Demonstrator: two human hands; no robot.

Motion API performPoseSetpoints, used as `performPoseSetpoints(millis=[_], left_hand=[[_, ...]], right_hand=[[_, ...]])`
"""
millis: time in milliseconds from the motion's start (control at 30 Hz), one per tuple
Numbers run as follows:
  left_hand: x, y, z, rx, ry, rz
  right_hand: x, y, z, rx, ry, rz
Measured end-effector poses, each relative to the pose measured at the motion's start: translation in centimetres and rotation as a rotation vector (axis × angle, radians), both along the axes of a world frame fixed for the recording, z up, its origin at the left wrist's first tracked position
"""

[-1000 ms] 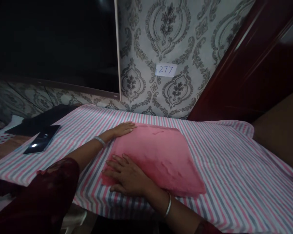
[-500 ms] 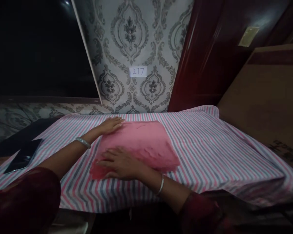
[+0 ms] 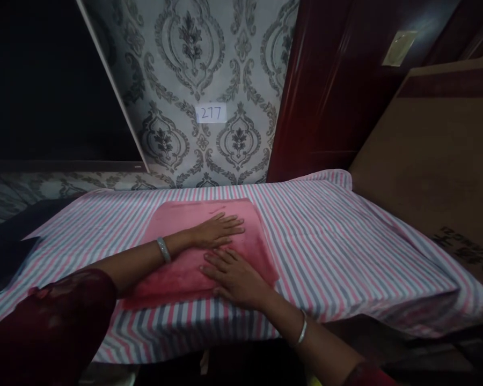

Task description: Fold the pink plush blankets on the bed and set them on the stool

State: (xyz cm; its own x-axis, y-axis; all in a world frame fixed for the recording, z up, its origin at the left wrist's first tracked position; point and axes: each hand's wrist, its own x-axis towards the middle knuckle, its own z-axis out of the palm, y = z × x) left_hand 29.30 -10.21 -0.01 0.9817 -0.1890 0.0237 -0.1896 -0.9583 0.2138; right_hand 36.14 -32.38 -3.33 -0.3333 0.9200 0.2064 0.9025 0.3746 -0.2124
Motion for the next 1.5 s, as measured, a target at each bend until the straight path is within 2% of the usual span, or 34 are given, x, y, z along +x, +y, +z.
performPoseSetpoints(millis=[200,333,500,600,700,800,900,967,1067,1133,1233,1500], left_hand=[[1.9,6.4,0.1,0.013,0.08,0.263],[3.3,8.7,-0.6,-0.067,0.077,0.385],[3.6,8.9,-1.4,-0.061,0.03,0.421],[3.5,8.2,-0.8,0.084,-0.014,0.479],[3.5,6.9,0.9,0.245,-0.051,0.533],[3.8,4.6,3.0,0.244,-0.093,0.416],[4.3,1.2,4.0,0.053,-0.115,0.175],[4.6,-1.2,3.7,-0.066,-0.101,0.007],[5.2,-3.3,2.3,-0.095,-0.018,-0.147],[5.6,-3.4,1.4,-0.055,0.039,-0.156],[6.4,-2.0,0.7,0.005,0.067,-0.144],[11.0,3.2,-0.1,0.005,0.102,0.131]], right_hand=[[0.3,0.1,-0.6,0.004,0.057,0.011],[0.3,0.1,-0.7,-0.008,0.088,0.005],[0.3,0.2,-0.8,-0.012,0.092,-0.002],[0.2,0.5,-0.8,-0.013,0.08,-0.01],[0.0,0.5,-0.2,0.0,0.062,-0.013],[0.4,-0.3,1.3,0.036,0.04,-0.024],[1.9,-1.9,2.5,0.12,0.046,-0.113],[3.2,-3.0,2.4,0.159,0.06,-0.167],[4.7,-4.2,0.7,0.138,0.049,-0.176],[5.1,-4.6,-0.8,0.107,0.042,-0.185],[5.1,-4.8,-2.3,0.086,0.063,-0.208],[5.2,-4.8,-1.8,0.035,0.12,-0.199]])
